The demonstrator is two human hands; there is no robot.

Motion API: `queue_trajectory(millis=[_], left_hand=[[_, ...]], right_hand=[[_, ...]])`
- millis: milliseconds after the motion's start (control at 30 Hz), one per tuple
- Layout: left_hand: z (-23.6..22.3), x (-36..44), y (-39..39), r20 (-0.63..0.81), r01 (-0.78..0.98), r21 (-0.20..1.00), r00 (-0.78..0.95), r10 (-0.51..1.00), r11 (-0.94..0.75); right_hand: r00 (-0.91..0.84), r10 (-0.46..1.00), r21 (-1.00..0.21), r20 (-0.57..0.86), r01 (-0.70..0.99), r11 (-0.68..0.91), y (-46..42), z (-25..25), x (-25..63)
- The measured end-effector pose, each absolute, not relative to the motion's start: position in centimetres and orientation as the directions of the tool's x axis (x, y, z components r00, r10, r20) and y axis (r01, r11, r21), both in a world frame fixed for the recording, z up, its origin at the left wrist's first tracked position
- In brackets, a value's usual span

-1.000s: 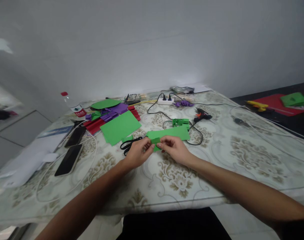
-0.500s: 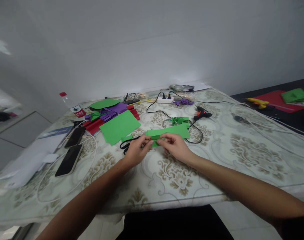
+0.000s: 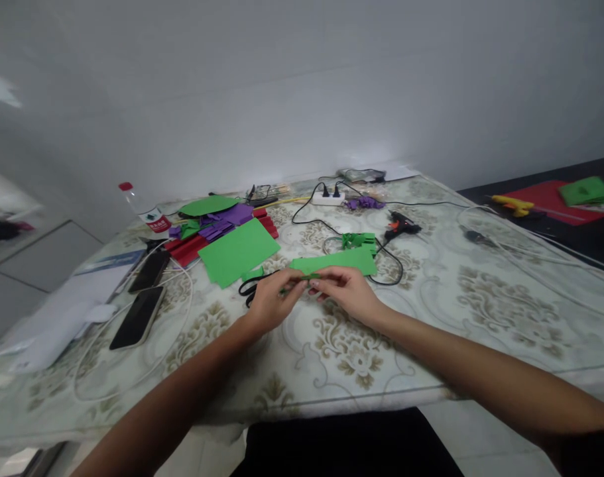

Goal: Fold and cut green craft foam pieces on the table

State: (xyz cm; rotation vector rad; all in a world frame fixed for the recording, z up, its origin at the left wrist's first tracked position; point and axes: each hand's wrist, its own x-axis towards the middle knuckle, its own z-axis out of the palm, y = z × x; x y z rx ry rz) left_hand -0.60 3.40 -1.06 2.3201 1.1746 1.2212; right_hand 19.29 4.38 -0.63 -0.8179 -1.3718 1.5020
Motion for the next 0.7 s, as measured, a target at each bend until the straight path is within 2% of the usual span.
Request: queue_trajectory(millis=[400,567,700], left_hand=[[-0.4,-0.3,3.5,0.57,0.488,0.598,0.3,0.765,-0.636],[-0.3,-0.3,3.4,0.524,0.45,0.657,0.303,0.796,-0.604],[-0.6,-0.3,3.4,0.468,0.461,0.688,0.309,0.828,-0.561]], right_hand=[[-0.332,0.936,-0.991,0.115,-0.107,0.084,4.2,-0.7,19.2],[-0.346,0.93,-0.992,0.124,-0.045,0.115,4.2,-1.3,19.1],[-0.349,0.926,-0.989,0.146,-0.07,0.13,4.3,-1.7,19.1]])
